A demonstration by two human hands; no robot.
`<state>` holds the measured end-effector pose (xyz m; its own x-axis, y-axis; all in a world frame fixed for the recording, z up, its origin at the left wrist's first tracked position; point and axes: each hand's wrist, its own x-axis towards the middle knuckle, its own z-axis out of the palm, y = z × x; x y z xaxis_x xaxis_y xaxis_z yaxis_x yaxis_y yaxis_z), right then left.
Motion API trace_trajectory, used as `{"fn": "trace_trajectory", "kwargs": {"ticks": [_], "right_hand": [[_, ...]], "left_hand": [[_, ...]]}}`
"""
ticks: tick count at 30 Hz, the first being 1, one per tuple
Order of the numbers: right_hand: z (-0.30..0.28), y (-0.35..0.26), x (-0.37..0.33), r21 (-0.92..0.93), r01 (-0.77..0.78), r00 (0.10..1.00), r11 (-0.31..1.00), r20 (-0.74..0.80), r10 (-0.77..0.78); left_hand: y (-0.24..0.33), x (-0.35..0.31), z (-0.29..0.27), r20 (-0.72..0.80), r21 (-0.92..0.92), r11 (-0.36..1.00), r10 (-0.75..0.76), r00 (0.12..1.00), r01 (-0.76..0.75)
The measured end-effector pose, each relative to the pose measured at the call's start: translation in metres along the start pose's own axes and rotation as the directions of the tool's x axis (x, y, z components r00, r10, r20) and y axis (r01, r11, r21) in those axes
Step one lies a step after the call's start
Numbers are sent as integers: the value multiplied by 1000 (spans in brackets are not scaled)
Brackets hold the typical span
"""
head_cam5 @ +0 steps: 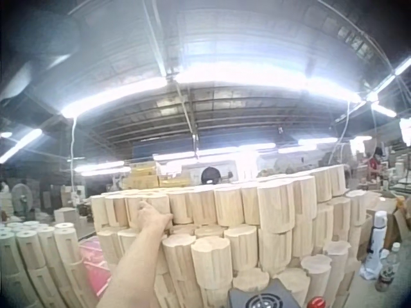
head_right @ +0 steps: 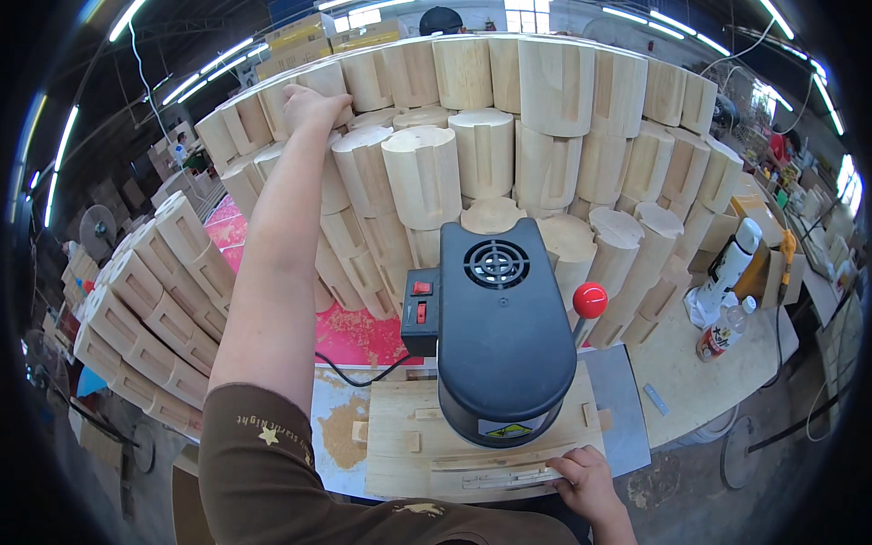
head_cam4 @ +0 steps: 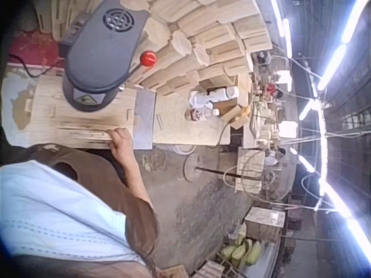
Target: Drilling holes into cylindrical wooden blocks using a drill press.
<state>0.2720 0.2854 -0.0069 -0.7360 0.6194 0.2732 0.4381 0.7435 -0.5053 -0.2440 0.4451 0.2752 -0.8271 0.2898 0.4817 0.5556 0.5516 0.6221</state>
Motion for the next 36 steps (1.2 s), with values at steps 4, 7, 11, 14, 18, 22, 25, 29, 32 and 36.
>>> {"fn": "trace_trajectory", "kwargs": {"ticks": [4,7,11,14,18,22,25,29,32,36], "right_hand": [[-2,2,1,-8,16,1000,1000,-3,-16],[-2,1,-4,1,2,1000,1000,1,-2],[-4,-3,-9,7,-1,999,1000,-33,2],[-5,-5,-12,15,-10,1000,1000,-6,10],[-3,-3,-1,-2,46,998,999,44,-46],[8,-1,11,-9,56,996,998,67,-55],[15,0,19,0,85,996,996,32,-85],[21,0,26,53,128,989,990,66,-131],[25,-6,26,87,163,980,983,102,-172],[25,-9,24,78,145,980,986,128,-154]], "left_hand": [[-4,-13,-28,-261,-106,963,214,941,-248],[-10,-24,-74,-450,-228,827,379,809,-514],[-51,-103,-133,-567,-421,599,412,713,-681],[-112,-172,-150,-408,-417,571,578,707,-707],[-181,-281,-149,83,-413,644,730,678,-644],[-198,-366,-137,564,-258,698,670,483,-668],[-217,-402,-129,693,-256,755,579,430,-603],[-220,-427,-120,756,-253,813,504,418,-524],[-208,-437,-113,767,-255,808,503,398,-531],[-194,-459,-93,651,-425,795,601,463,-433]]}}
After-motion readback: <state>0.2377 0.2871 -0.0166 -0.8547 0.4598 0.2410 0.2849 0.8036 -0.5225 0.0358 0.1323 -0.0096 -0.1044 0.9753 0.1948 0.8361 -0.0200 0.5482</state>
